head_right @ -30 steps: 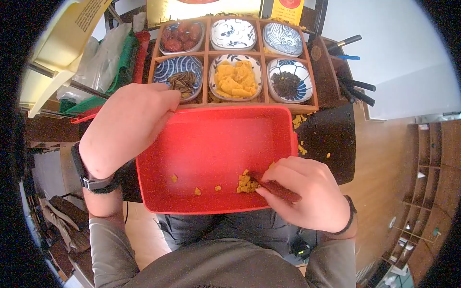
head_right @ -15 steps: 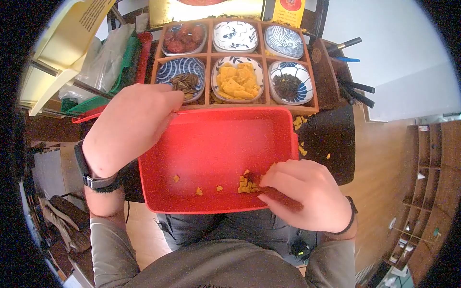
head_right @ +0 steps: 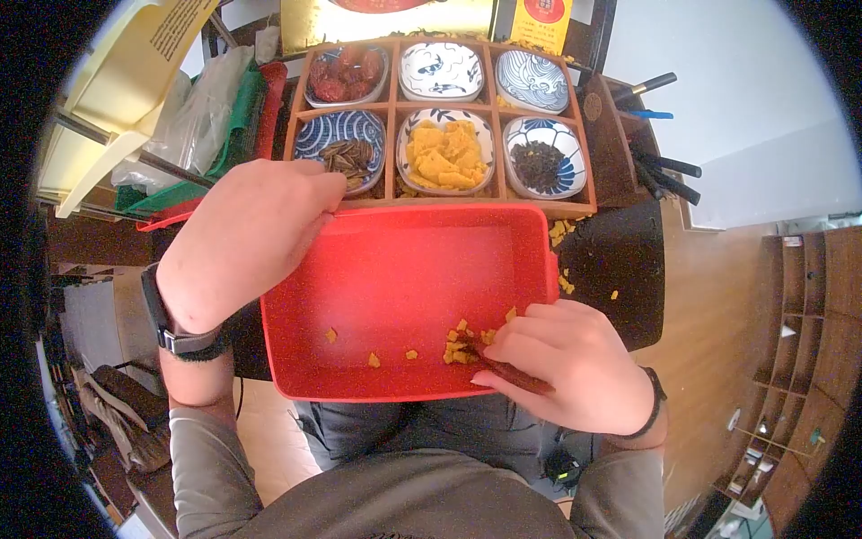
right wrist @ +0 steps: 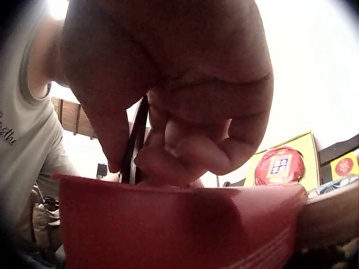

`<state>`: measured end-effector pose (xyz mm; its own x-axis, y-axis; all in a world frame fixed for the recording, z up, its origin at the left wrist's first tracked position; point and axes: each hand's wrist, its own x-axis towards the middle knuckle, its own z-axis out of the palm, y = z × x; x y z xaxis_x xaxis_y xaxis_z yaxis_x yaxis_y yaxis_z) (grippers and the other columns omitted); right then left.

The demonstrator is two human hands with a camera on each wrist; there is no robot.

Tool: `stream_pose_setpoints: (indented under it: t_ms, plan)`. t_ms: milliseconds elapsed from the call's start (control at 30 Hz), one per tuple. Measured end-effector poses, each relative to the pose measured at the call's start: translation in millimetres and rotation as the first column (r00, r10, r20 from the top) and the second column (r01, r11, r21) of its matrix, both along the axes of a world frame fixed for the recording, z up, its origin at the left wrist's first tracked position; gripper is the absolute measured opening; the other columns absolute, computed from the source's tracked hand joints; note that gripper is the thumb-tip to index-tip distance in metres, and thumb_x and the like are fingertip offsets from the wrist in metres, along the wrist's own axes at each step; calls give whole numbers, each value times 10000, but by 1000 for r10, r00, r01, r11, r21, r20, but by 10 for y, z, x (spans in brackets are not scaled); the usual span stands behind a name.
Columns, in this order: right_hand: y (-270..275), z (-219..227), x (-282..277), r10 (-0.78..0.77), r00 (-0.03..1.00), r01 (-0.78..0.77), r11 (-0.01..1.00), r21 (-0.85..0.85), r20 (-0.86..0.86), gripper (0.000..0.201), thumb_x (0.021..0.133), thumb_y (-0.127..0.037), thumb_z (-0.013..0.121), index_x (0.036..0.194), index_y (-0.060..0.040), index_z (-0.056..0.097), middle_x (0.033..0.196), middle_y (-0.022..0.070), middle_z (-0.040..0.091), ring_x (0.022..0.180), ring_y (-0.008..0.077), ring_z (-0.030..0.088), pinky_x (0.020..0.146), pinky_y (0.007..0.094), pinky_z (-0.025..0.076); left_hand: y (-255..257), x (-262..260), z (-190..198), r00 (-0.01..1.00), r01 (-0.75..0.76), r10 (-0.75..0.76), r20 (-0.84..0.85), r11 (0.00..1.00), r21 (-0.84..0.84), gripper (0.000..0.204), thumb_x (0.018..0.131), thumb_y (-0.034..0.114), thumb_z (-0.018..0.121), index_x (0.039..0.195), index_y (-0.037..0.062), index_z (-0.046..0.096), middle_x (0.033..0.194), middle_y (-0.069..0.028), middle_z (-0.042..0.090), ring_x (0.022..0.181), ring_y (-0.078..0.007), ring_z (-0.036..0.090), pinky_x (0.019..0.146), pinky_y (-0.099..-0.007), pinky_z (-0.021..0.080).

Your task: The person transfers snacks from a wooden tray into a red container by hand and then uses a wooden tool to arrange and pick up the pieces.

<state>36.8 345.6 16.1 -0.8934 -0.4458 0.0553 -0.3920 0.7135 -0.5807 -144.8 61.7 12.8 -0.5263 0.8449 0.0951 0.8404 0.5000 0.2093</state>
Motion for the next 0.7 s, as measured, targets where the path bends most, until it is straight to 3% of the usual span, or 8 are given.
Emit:
stream_pose_setpoints:
  t_ms: [300, 500, 600, 700]
  plan:
    - [53, 64, 30, -62, 997, 61, 997, -49, -35, 268, 786, -199, 966, 935, -89, 771, 860, 76, 758, 751, 292, 736, 661, 387, 534, -6, -5, -6, 1000, 4, -4, -10, 1000, -3, 54, 931, 68, 641, 943, 24, 670, 884, -193, 691, 892, -445, 705, 774, -530, 563]
    - [105, 201, -7, -223, 964, 201, 968, -150, -148, 268, 712, -147, 988, 859, -61, 780, 820, 86, 771, 729, 293, 737, 642, 370, 514, -9, -4, -2, 1000, 8, -8, -13, 1000, -4, 56, 922, 64, 639, 949, 26, 671, 883, -192, 692, 890, -444, 707, 773, -525, 566]
    - [127, 273, -48, -348, 933, 323, 922, -212, -93, 268, 694, -126, 987, 853, -50, 785, 797, 86, 762, 712, 285, 725, 631, 359, 501, -9, 1, 15, 1000, 4, -4, -2, 1000, -14, 56, 914, 62, 641, 948, 27, 670, 882, -191, 692, 886, -444, 708, 771, -525, 566]
    - [92, 337, -171, -393, 913, 340, 881, -329, -109, 193, 744, -10, 933, 872, 1, 789, 790, 111, 753, 717, 247, 724, 648, 323, 520, -18, 2, 16, 1000, 3, -3, -2, 1000, -17, 56, 910, 59, 641, 949, 29, 667, 878, -191, 690, 883, -443, 708, 768, -526, 566]
